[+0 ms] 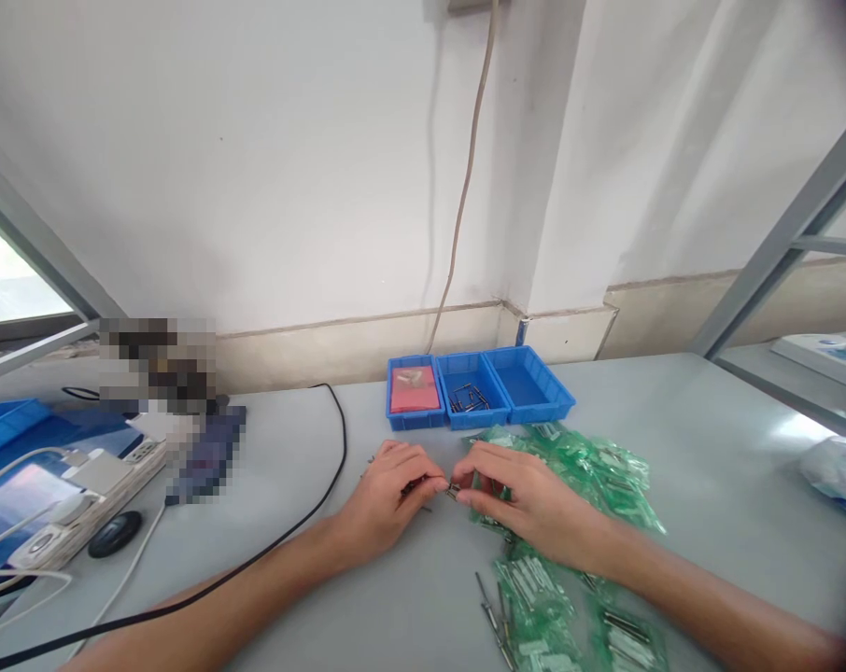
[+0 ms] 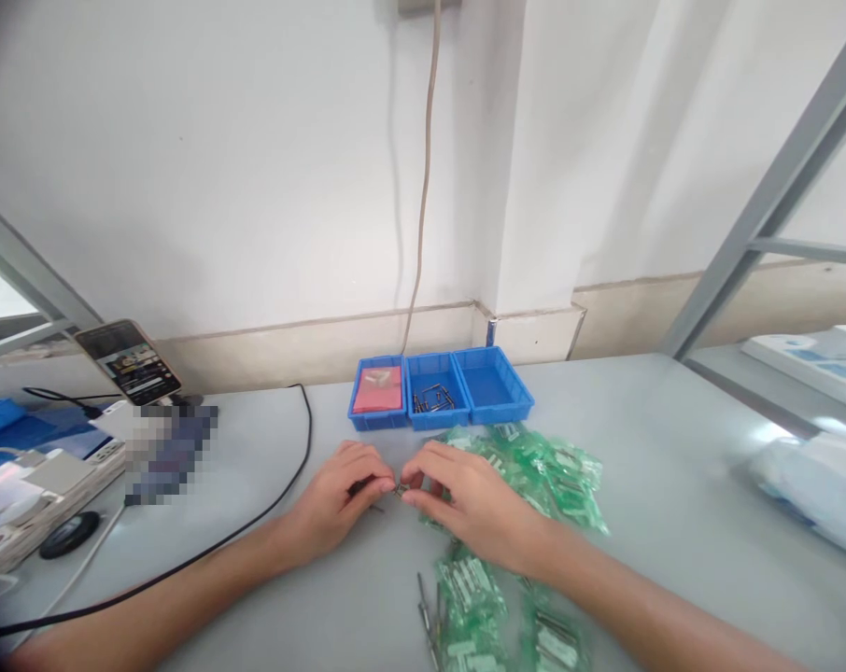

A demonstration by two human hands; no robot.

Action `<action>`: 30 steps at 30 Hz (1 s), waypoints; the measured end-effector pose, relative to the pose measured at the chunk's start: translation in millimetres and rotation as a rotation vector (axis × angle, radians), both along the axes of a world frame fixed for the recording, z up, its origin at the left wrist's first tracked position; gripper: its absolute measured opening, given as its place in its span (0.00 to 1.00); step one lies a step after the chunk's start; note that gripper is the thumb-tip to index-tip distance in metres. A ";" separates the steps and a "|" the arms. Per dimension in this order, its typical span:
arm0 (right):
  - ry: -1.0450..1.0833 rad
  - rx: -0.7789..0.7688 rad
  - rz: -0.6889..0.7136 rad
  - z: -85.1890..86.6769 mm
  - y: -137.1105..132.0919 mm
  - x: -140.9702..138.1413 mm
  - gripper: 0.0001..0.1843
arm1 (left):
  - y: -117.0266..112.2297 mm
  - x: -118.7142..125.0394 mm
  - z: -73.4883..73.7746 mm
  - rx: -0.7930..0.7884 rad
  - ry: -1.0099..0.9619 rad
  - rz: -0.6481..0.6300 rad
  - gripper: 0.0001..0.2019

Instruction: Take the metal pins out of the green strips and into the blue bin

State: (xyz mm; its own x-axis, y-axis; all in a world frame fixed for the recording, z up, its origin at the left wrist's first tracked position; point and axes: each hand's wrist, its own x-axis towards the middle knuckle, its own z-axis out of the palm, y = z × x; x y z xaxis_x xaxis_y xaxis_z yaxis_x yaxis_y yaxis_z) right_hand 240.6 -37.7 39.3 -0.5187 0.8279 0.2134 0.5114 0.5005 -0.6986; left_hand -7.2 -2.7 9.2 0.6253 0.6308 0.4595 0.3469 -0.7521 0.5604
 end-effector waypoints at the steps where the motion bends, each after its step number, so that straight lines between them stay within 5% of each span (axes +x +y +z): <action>1: -0.009 0.008 0.002 -0.1 0.2 -0.4 0.04 | -0.1 0.0 -0.3 0.016 -0.001 -0.005 0.15; 11: 0.055 -0.065 -0.144 3.2 0.8 1.3 0.05 | -0.1 0.3 -1.6 -0.003 0.011 0.061 0.13; 21: 0.505 -0.244 -0.311 -5.5 20.5 9.9 0.13 | 2.8 1.1 1.3 -0.214 -0.024 0.306 0.14; 30: 0.527 -0.262 -0.365 -3.8 21.1 13.4 0.13 | 4.0 0.2 -0.2 -0.194 0.000 0.340 0.10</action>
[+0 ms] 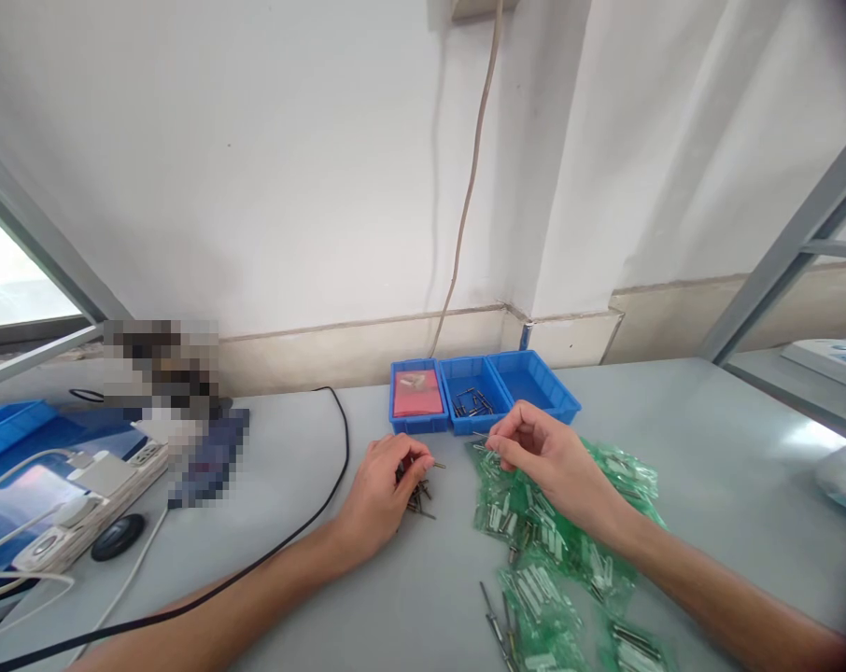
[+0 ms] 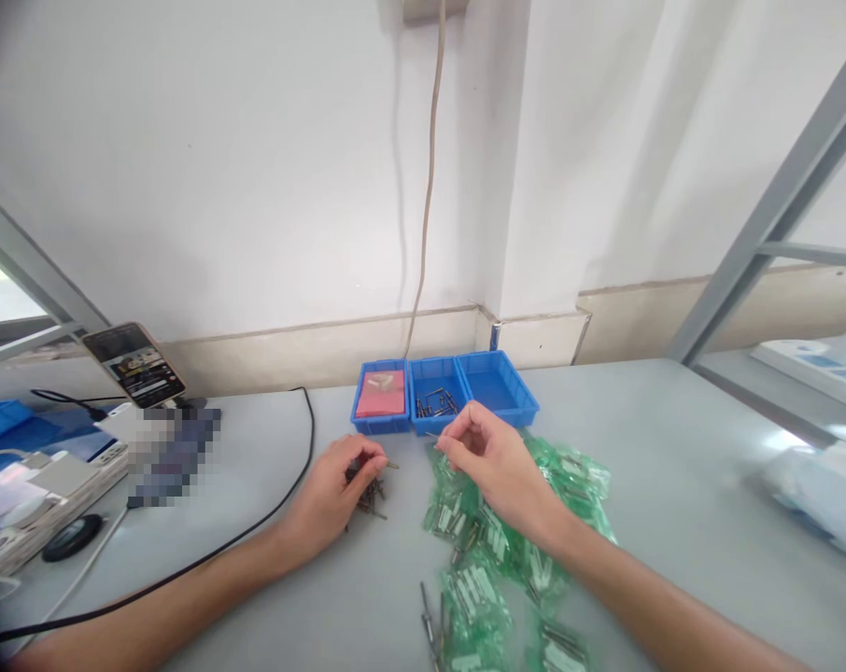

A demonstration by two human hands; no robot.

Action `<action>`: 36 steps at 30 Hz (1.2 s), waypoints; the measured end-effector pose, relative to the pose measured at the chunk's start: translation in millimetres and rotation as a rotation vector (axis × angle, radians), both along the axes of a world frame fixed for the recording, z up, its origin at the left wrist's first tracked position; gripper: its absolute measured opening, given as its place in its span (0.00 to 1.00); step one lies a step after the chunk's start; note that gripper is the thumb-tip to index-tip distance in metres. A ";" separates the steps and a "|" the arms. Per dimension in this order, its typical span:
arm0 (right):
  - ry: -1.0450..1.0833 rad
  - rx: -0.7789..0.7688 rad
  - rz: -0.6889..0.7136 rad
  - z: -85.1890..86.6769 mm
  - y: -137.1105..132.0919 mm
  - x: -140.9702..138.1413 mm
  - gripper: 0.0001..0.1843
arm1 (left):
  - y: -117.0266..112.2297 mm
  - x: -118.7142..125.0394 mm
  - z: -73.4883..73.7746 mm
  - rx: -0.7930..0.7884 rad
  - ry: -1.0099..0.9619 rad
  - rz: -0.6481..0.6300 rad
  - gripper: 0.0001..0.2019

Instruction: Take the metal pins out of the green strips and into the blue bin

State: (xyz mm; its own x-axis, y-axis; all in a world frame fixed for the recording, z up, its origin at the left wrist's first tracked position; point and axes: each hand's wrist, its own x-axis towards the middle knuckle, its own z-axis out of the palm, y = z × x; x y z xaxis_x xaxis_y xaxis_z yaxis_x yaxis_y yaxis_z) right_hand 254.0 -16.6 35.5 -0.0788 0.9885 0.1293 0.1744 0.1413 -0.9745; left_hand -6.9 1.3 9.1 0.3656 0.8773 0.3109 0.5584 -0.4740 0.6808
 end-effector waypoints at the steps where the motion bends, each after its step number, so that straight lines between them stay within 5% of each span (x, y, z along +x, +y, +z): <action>1: -0.002 0.004 -0.001 0.0 0.5 -0.2 0.12 | 0.0 0.1 0.0 -0.007 -0.004 0.001 0.10; 9: 0.003 0.039 0.002 6.6 1.8 -1.4 0.06 | 0.6 -0.9 -0.3 -0.051 -0.067 0.001 0.08; 29: 0.031 -0.021 -0.056 11.3 2.3 -1.3 0.19 | 4.7 -2.3 -8.0 -0.016 -0.126 0.028 0.05; 36: 0.025 0.012 -0.062 12.6 0.8 -0.7 0.20 | 3.1 -1.7 -4.0 0.049 -0.003 0.015 0.07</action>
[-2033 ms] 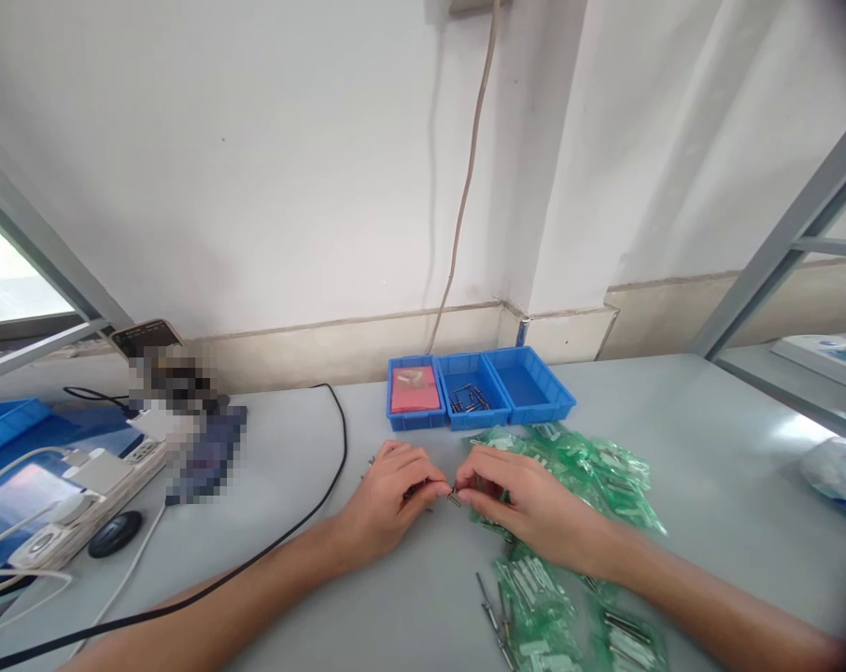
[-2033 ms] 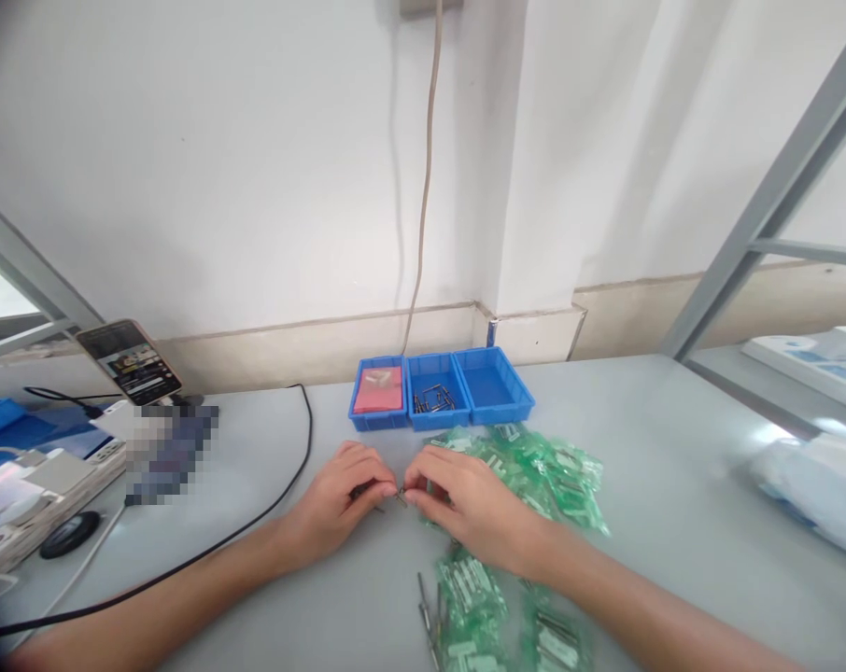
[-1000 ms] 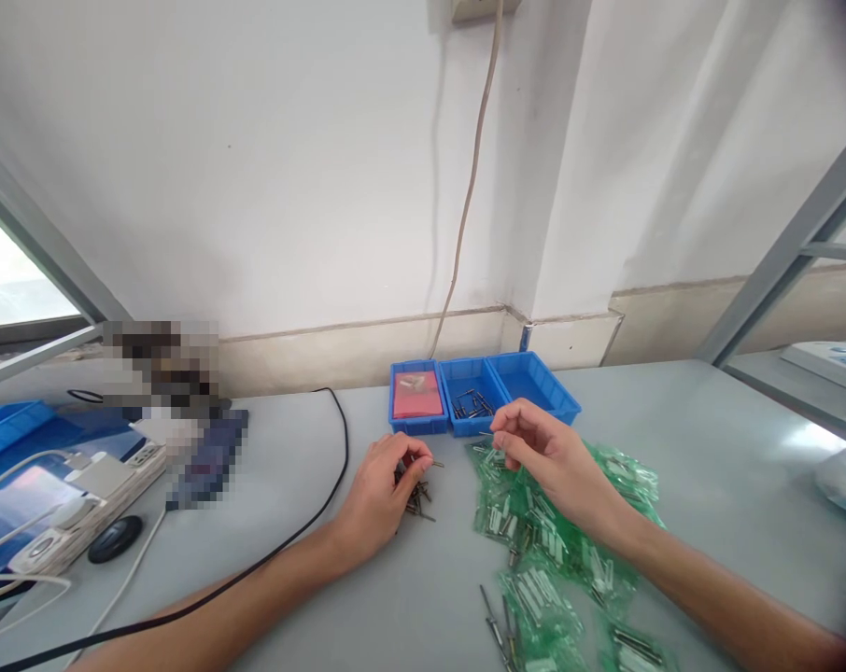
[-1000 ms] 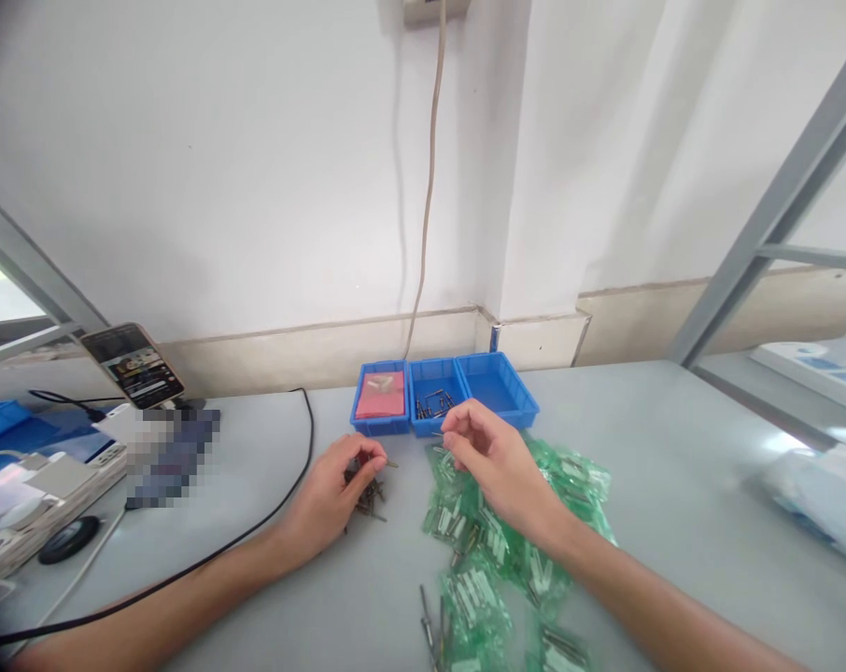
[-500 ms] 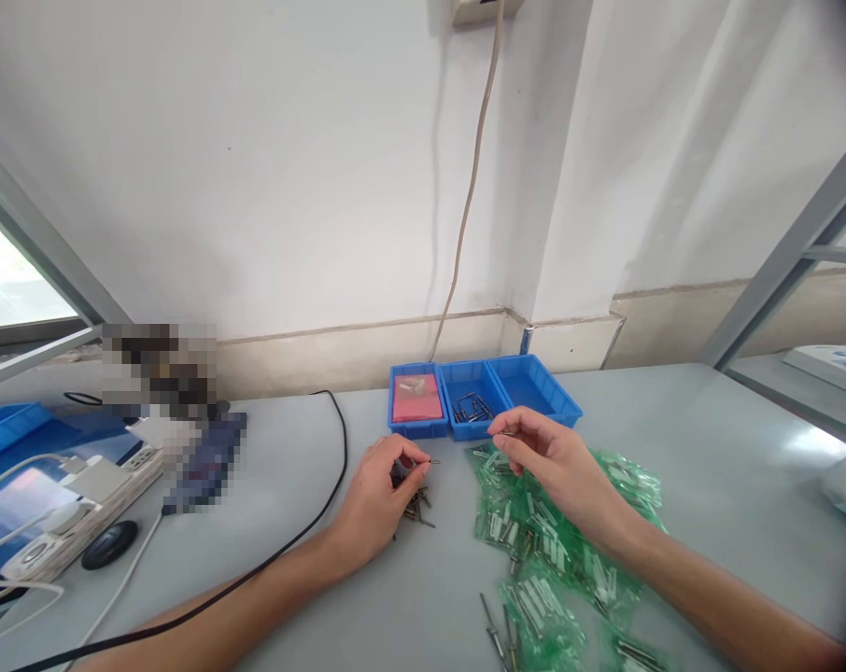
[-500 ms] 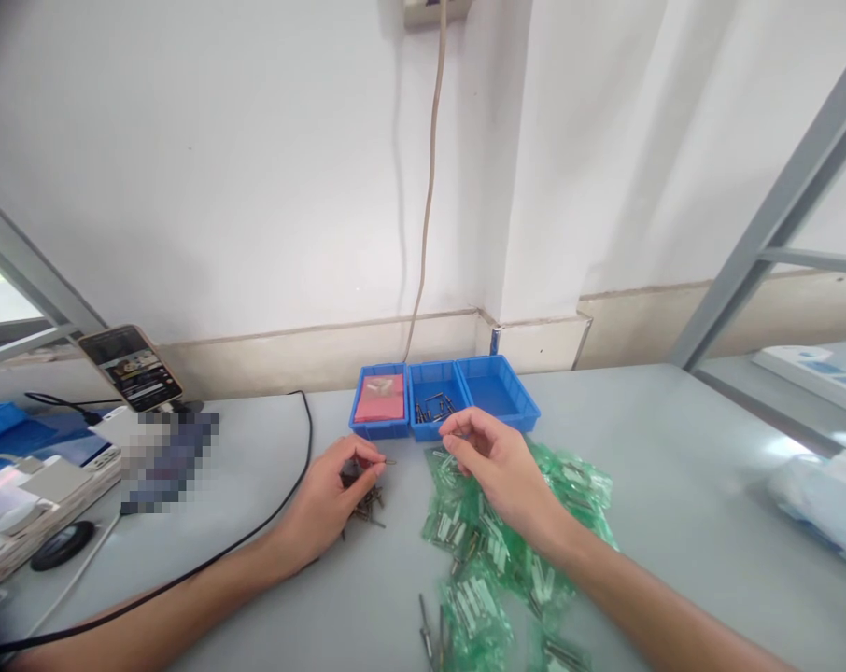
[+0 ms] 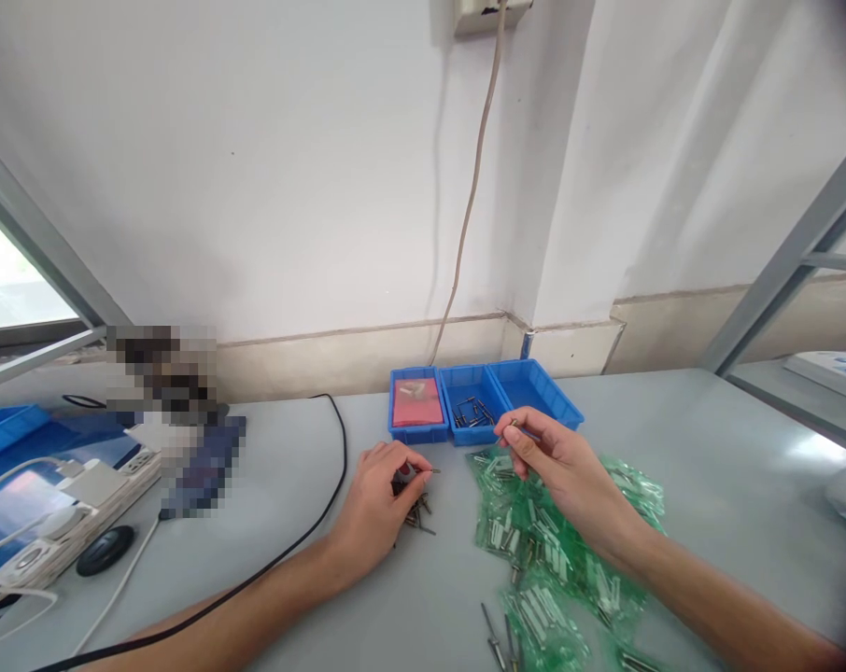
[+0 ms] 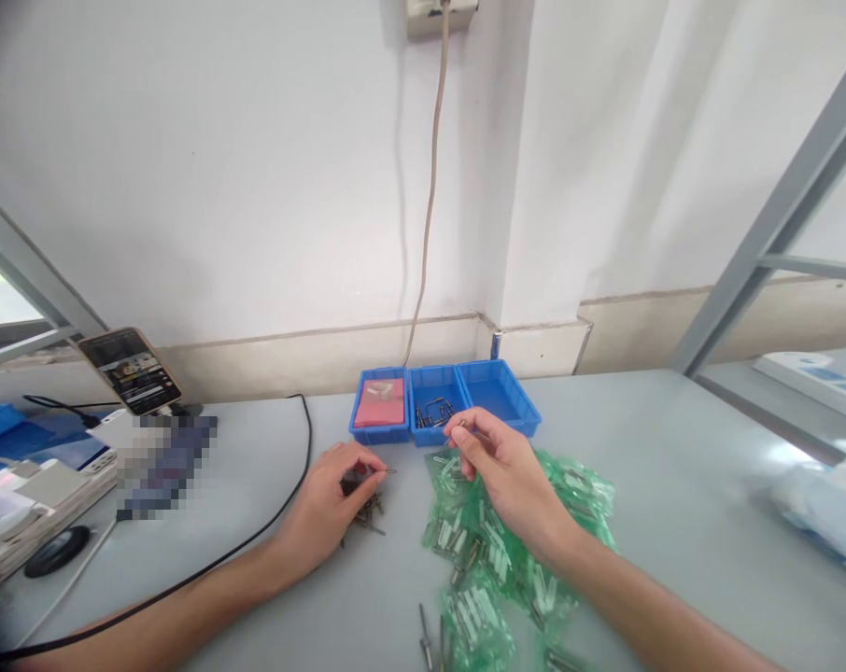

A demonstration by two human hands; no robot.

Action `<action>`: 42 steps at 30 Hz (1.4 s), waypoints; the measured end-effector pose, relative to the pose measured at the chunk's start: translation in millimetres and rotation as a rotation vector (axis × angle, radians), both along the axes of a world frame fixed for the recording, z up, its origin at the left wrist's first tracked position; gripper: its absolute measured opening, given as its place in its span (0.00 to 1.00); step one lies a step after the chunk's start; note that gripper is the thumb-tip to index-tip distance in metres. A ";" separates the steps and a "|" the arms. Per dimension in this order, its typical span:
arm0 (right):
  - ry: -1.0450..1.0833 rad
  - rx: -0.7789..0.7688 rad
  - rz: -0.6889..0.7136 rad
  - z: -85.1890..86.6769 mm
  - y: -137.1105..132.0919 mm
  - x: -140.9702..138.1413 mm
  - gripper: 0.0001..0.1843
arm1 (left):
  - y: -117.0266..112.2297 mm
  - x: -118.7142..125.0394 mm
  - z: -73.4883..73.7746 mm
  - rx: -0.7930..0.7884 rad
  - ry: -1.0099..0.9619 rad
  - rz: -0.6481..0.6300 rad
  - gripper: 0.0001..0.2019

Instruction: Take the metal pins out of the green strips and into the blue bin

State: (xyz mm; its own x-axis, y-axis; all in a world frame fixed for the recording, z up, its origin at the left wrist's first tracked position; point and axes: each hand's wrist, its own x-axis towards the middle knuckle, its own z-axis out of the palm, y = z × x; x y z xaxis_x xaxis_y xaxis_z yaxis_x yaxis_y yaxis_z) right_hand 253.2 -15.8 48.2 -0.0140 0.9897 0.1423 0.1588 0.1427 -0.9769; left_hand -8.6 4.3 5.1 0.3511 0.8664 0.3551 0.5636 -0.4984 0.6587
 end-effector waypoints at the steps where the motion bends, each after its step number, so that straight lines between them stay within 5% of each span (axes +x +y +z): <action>1: -0.007 0.005 0.002 0.4 -0.2 0.2 0.20 | -0.3 0.3 1.1 0.010 0.020 -0.004 0.07; 42: 0.008 -0.085 0.083 3.8 -2.0 2.2 0.25 | 5.9 -2.9 0.5 -0.066 0.085 0.000 0.09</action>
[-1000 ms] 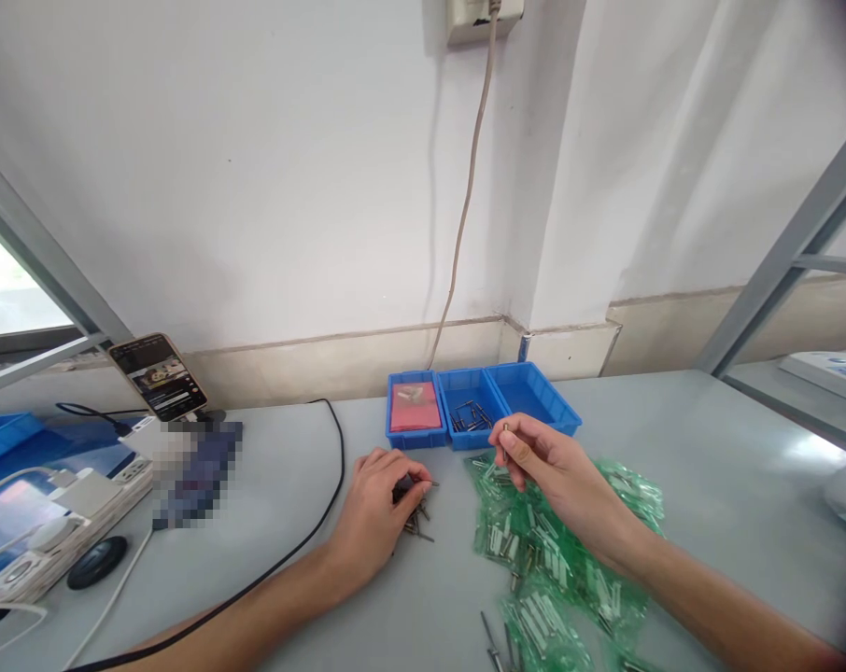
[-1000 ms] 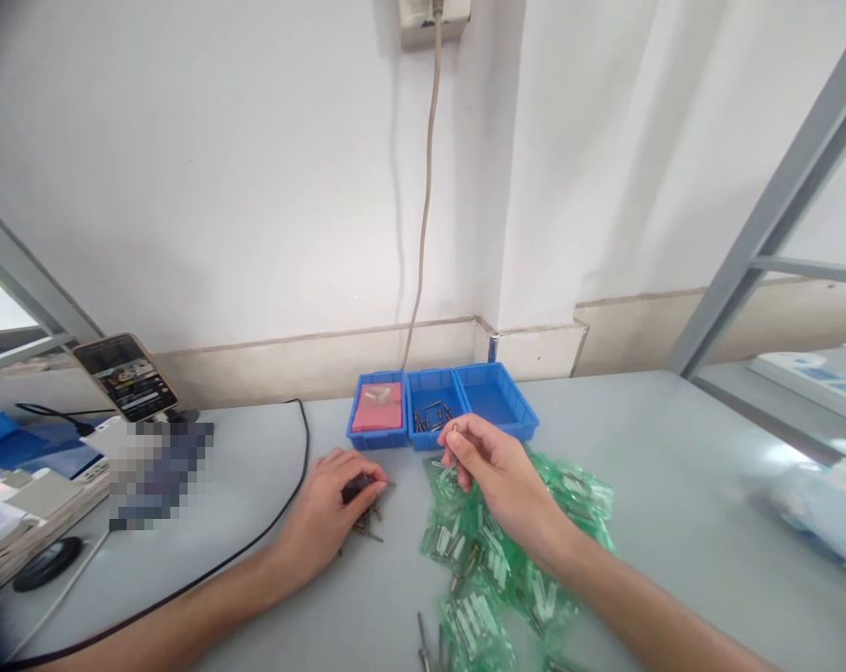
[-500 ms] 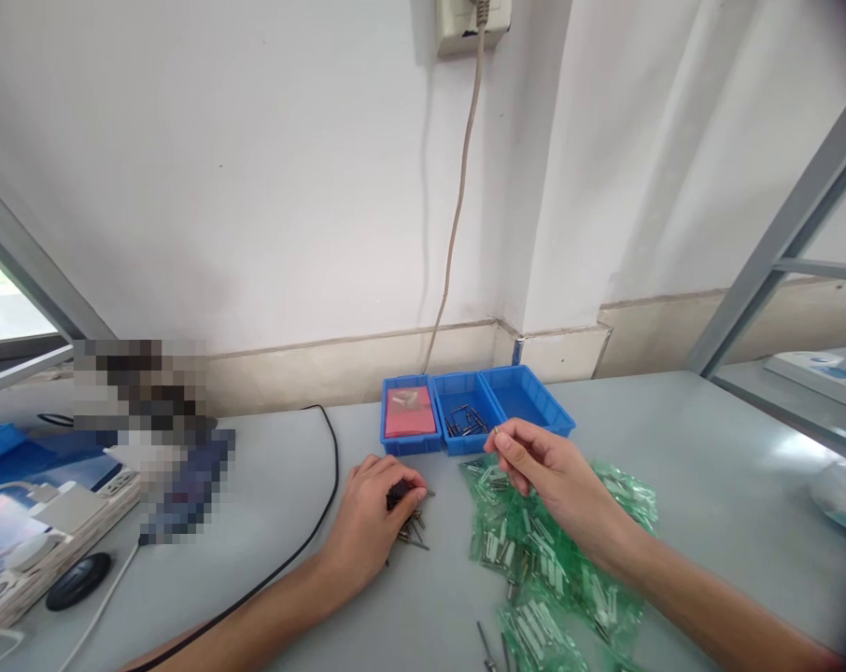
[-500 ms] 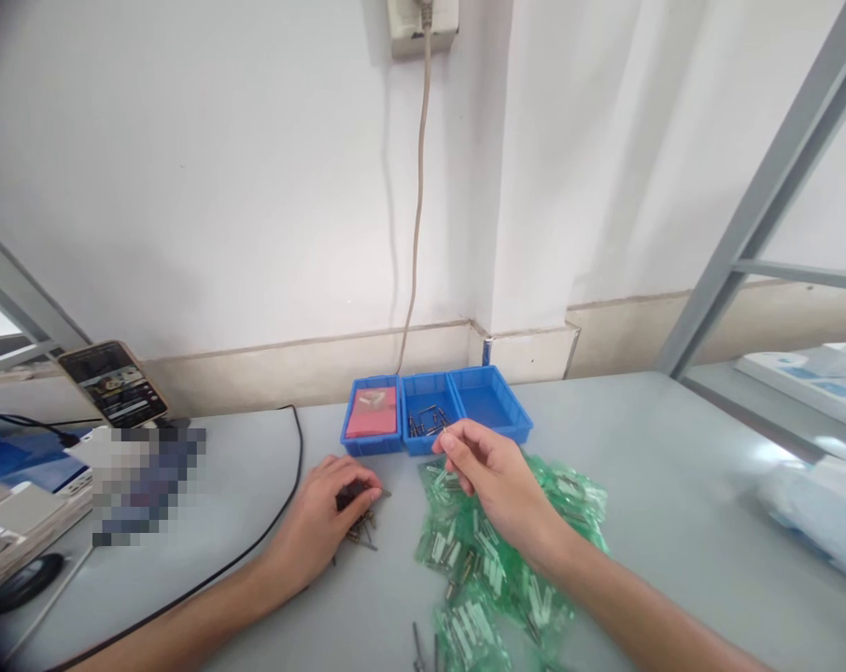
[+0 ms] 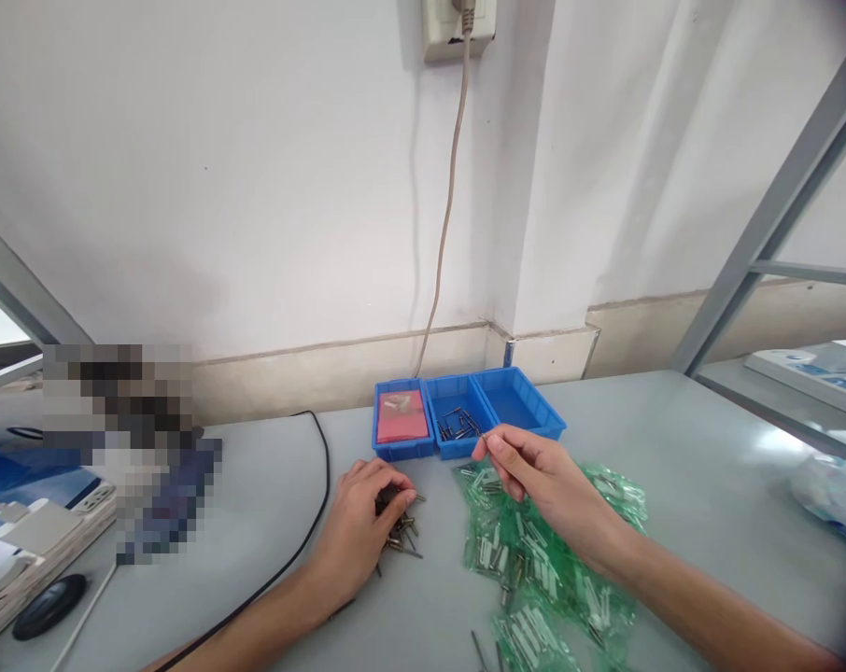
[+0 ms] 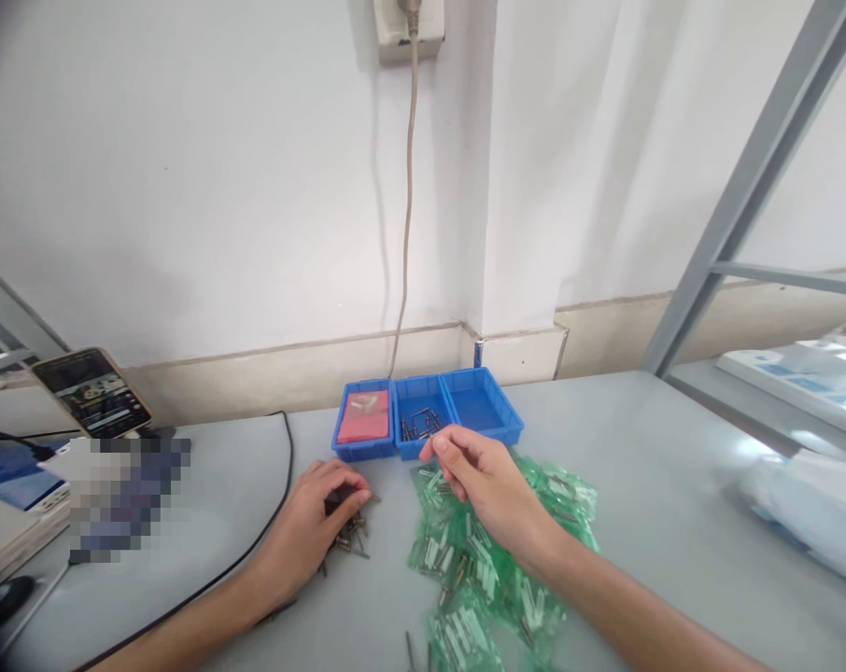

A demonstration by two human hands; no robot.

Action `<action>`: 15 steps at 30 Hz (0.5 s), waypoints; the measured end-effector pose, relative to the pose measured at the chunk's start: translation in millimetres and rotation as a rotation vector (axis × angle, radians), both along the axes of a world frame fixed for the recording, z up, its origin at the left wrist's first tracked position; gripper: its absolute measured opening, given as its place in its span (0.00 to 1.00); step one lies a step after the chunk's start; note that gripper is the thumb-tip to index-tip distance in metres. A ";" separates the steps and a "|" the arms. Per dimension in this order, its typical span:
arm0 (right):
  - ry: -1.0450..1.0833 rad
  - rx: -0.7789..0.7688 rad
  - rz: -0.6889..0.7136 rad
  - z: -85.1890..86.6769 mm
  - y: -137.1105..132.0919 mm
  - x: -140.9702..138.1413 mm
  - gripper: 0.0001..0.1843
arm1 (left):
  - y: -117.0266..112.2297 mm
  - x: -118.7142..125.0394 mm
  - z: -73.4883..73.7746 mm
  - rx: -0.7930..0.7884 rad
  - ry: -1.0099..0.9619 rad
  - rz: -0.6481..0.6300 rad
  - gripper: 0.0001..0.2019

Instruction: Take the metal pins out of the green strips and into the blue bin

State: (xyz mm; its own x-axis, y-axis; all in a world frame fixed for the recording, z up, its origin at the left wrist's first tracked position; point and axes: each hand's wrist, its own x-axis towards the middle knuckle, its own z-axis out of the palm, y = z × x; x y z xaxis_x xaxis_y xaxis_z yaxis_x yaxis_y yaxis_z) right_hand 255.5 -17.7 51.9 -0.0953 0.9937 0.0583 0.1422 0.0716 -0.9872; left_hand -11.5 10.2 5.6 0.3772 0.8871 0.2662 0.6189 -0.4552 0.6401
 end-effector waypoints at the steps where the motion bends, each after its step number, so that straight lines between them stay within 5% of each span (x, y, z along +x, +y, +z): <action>1: 0.002 -0.009 0.005 -0.3 0.0 0.0 0.25 | 0.5 -0.2 -0.7 -0.001 0.001 -0.001 0.09; 15: 0.054 0.002 0.019 -5.1 4.5 -0.5 0.20 | 5.1 -2.6 -5.4 -0.014 -0.042 0.053 0.12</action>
State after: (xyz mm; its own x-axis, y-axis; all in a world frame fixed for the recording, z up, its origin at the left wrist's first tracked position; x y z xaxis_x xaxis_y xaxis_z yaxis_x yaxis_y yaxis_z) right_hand 255.0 -13.3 46.9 -0.1106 0.9917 0.0656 0.0875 0.0755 -0.9933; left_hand -14.1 15.3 0.2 0.3180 0.9095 0.2678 0.6147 -0.4128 0.6721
